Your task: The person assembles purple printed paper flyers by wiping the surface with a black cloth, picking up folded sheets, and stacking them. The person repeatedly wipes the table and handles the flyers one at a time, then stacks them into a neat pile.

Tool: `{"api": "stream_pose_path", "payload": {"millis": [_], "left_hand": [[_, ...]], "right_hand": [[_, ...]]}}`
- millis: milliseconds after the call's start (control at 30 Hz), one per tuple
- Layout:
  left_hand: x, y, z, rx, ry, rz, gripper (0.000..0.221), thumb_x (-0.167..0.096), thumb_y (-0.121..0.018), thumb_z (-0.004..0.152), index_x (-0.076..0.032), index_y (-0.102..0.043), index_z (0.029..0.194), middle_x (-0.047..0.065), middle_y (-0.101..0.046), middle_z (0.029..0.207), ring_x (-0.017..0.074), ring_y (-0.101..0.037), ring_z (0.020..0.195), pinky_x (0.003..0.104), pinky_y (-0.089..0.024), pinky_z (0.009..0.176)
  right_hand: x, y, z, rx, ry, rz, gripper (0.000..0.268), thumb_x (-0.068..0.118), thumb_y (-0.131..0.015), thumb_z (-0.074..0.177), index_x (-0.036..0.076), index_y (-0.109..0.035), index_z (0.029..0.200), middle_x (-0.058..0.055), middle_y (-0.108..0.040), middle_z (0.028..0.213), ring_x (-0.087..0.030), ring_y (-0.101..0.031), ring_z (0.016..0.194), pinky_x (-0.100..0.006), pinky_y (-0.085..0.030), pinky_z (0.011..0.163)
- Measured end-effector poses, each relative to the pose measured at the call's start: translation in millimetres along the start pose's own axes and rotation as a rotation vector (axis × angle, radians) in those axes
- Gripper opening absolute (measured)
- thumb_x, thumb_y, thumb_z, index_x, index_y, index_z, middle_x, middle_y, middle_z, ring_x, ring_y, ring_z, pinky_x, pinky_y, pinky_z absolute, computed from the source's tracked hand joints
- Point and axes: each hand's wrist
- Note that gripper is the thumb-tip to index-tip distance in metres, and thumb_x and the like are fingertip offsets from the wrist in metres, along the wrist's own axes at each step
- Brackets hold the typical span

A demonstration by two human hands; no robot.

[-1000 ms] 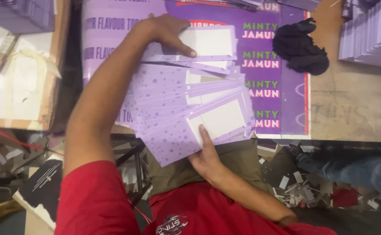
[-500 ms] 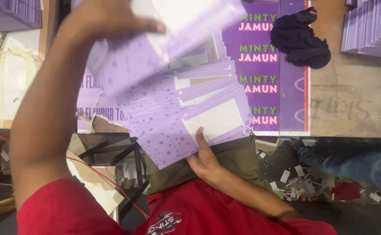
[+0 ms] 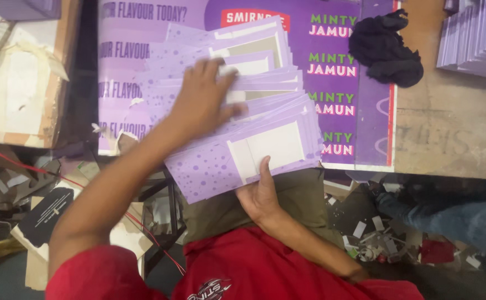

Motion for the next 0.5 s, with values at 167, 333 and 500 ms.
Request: {"api": "stream_pose_path", "payload": {"millis": [167,333,500], "left_hand": [[35.7,-22.7,27.1,0.207,0.091,-0.032,0.093,-0.066,-0.078,0.077,0.012,-0.059,0.125,0.029,-0.064,0.110,0.0426,-0.061,0.107,0.049,-0.050,0.093],[32.5,-16.7,23.3,0.511,0.220,-0.127,0.099,-0.079,-0.072,0.065,0.008,-0.068,0.111,0.025,-0.070,0.093,0.0417,-0.073,0.092,0.046,-0.058,0.083],[28.5,-19.3,15.0,0.458,0.165,-0.130,0.105,-0.082,-0.074,0.066,0.010,-0.066,0.115,0.038,-0.062,0.098,0.0520,-0.066,0.087,0.053,-0.056,0.074]], "right_hand": [[3.7,-9.6,8.9,0.034,0.010,0.024,0.080,0.058,-0.053,0.095,0.006,-0.038,0.153,-0.010,-0.049,0.152,-0.028,-0.044,0.142,-0.047,-0.031,0.121],[-3.7,4.2,8.5,0.026,0.009,0.064,0.085,0.057,-0.061,0.092,0.007,-0.033,0.155,-0.011,-0.046,0.153,-0.031,-0.043,0.142,-0.052,-0.032,0.120],[-8.3,12.2,13.0,-0.041,0.003,0.042,0.089,0.050,-0.074,0.086,0.009,-0.033,0.155,-0.011,-0.047,0.151,-0.033,-0.044,0.140,-0.057,-0.036,0.117]]}}
Point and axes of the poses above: each hand's wrist, its own z-axis towards the middle knuckle, its own y-axis out of the back of the hand, x = y × z
